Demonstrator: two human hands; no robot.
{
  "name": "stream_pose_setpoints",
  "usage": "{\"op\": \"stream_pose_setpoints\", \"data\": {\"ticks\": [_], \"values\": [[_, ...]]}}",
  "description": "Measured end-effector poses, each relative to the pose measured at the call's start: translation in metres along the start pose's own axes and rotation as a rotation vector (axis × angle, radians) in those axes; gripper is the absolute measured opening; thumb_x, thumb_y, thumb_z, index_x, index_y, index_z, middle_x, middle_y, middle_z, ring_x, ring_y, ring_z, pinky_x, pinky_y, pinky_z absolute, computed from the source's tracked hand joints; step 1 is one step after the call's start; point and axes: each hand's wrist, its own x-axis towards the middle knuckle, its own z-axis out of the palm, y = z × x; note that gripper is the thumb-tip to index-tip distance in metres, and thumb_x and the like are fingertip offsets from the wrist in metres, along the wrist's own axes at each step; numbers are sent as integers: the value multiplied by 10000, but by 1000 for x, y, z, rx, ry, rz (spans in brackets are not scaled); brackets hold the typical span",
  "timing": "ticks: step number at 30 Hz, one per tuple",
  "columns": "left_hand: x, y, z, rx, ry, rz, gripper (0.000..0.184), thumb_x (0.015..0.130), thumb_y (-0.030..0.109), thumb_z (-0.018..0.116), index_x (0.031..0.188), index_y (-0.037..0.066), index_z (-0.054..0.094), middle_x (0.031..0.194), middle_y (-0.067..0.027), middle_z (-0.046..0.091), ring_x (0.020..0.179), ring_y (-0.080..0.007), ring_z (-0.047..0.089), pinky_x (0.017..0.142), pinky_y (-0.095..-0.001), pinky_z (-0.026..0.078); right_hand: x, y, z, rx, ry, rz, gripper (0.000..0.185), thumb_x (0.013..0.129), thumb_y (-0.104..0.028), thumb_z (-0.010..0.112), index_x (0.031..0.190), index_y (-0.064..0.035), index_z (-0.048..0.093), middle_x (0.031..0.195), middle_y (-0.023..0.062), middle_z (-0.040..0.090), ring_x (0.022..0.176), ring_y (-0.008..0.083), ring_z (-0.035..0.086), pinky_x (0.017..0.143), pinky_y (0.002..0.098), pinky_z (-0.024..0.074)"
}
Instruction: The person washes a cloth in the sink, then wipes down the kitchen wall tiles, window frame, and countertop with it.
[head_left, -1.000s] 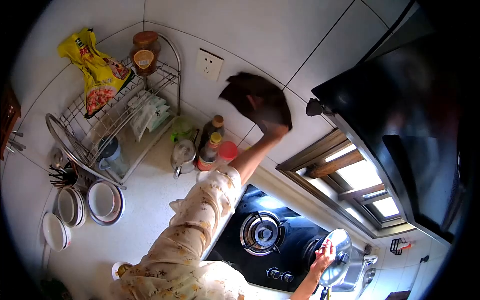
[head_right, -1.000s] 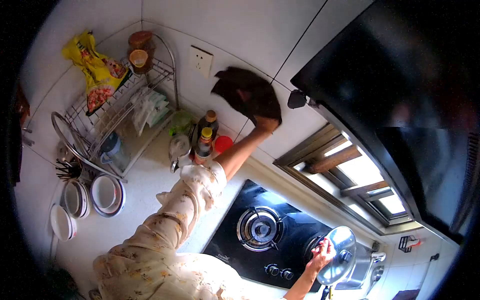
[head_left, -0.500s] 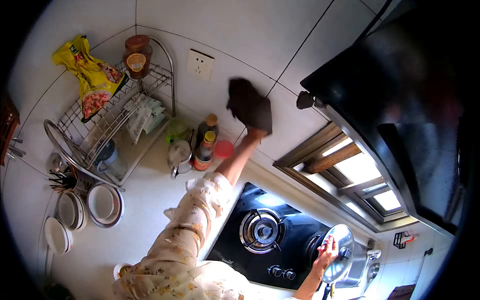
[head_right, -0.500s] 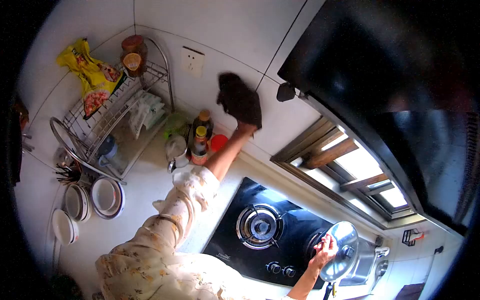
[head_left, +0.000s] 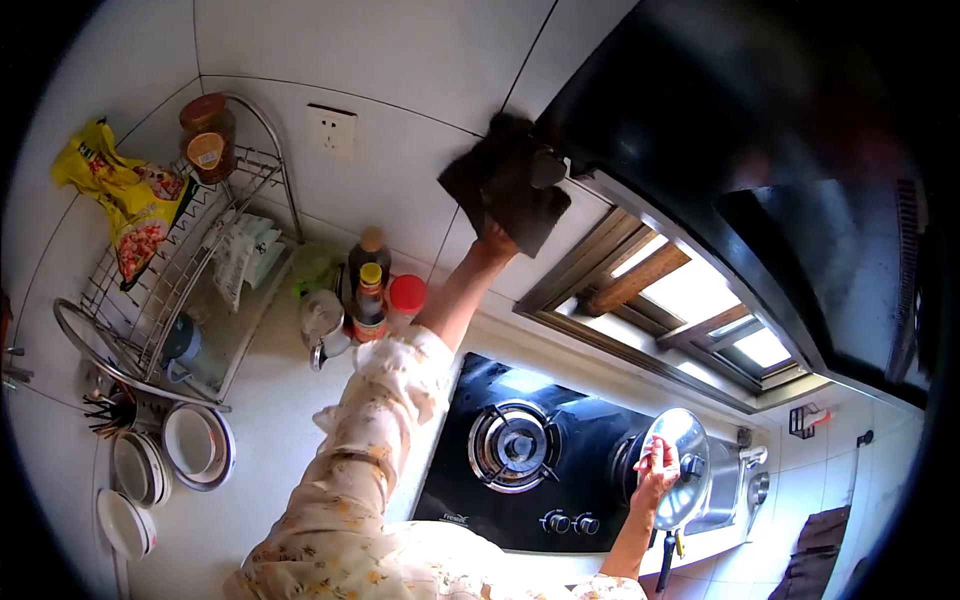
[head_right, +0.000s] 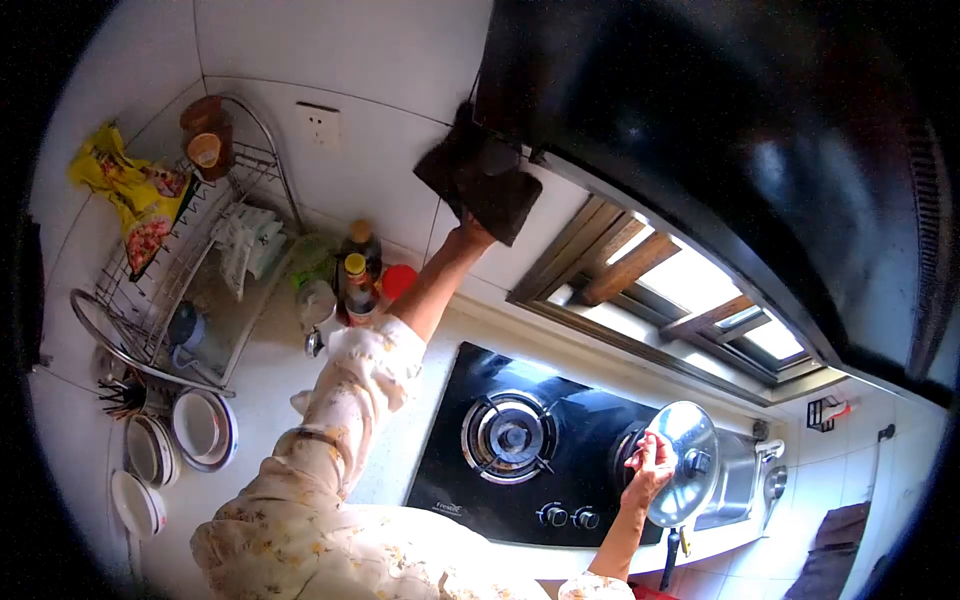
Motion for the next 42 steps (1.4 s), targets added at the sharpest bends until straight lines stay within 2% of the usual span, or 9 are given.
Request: {"op": "stream_pose_setpoints", "data": {"ticks": [12,16,21,22,29,32,37,39,42], "values": [[-55,-64,-5,-710,-312,-848,451,894,187,507,1311,84,367,1300,-58,407,1176,-194,403,1026,-349,321,4,-2,-12,94,46,35,122,893,-110,548,943,-19,614,699,8,566,442,28,410,386,166,385],[9,-70,-30,-233,-211,-412,476,862,296,499,1289,100,424,1304,-80,454,1226,-228,382,1077,-455,196,4,9,-8,126,54,97,129,896,-97,536,962,-16,612,701,8,568,438,26,417,379,156,385],[66,-58,-69,-296,-233,-373,523,795,245,570,1273,70,451,1298,-117,453,1216,-299,386,1031,-417,287,1,-1,7,74,1,6,136,897,-103,535,960,-9,610,702,20,552,445,39,403,379,173,380],[88,-66,-57,-807,-2,-490,470,801,261,574,1218,58,496,1270,-112,483,1175,-278,436,1004,-411,329,-1,-2,6,67,-10,-14,137,897,-107,536,952,-8,613,697,21,548,442,42,396,376,178,379],[255,-190,-44,-230,100,-159,664,737,202,652,1313,70,350,1298,-119,424,1205,-293,384,1059,-428,242,-15,-21,-7,-49,27,11,192,889,-150,549,1037,-29,557,806,52,545,531,86,432,429,201,406],[271,-174,-43,-1111,45,-136,582,849,264,507,1350,68,285,1378,-104,334,1290,-274,267,1087,-439,179,-20,-24,-11,-64,25,29,231,885,-169,554,1074,-38,532,853,65,543,569,105,447,452,211,418],[227,-178,-52,-254,199,227,457,710,289,598,1138,130,577,1195,-103,540,1134,-289,469,998,-410,336,-23,-26,-13,-95,14,45,303,879,-200,563,1135,-53,492,930,87,541,633,136,473,490,228,438],[270,-220,17,162,-425,-184,347,624,268,647,947,143,661,1010,-87,623,1006,-291,553,928,-436,385,-24,-28,-14,-102,13,48,334,877,-213,567,1159,-59,476,961,96,540,658,149,483,505,235,446],[310,-224,-72,405,-313,-170,524,568,484,687,995,182,651,1037,-54,618,1061,-270,516,960,-568,228,-23,-29,-16,-102,33,38,381,873,-231,572,1195,-68,452,1008,109,538,697,168,498,528,245,458]]}}
